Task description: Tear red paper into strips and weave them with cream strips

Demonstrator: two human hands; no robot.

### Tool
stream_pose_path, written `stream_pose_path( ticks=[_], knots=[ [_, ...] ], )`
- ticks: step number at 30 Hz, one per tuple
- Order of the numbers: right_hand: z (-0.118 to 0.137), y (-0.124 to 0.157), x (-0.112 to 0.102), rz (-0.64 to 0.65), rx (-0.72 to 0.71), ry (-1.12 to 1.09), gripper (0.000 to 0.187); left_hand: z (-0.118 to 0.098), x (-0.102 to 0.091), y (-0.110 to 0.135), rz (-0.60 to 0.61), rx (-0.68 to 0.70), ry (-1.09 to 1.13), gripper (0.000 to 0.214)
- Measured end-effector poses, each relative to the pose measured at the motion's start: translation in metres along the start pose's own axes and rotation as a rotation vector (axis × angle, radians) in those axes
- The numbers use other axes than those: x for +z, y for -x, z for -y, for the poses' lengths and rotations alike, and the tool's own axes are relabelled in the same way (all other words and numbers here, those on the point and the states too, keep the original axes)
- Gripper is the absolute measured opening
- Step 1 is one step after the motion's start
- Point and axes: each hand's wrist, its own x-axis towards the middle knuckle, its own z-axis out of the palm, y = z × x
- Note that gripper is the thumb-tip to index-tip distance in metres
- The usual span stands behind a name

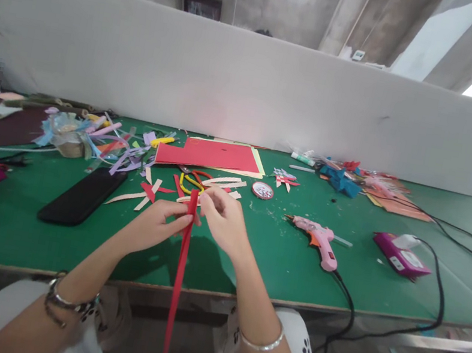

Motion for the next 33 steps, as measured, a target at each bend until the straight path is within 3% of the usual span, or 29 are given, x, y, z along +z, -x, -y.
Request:
stream_pose_path(
  ticks=[9, 17, 23, 28, 33],
  knots=[
    [-0.003, 0.000, 0.000, -0.034, 0.030, 0.137, 0.019, 0.003, 0.003, 0.000, -0.020, 0.005, -0.102, 0.027],
    [-0.003, 0.001, 0.010, 0.067, 0.017, 0.132, 0.020, 0.003, 0.005, -0.003, -0.330, -0.104, -0.024, 0.031],
    [-0.007, 0.002, 0.018, 0.092, 0.115, -0.048, 0.018, 0.006, 0.006, -0.004, -0.353, -0.079, -0.067, 0.030],
    [-0.009, 0.002, 0.018, 0.086, 0.088, -0.042, 0.016, 0.006, 0.004, -0.005, -0.334, -0.099, -0.041, 0.022],
    [-0.008, 0.002, 0.021, 0.103, 0.100, -0.096, 0.023, 0.008, 0.008, -0.006, -0.383, -0.117, -0.025, 0.032]
  ],
)
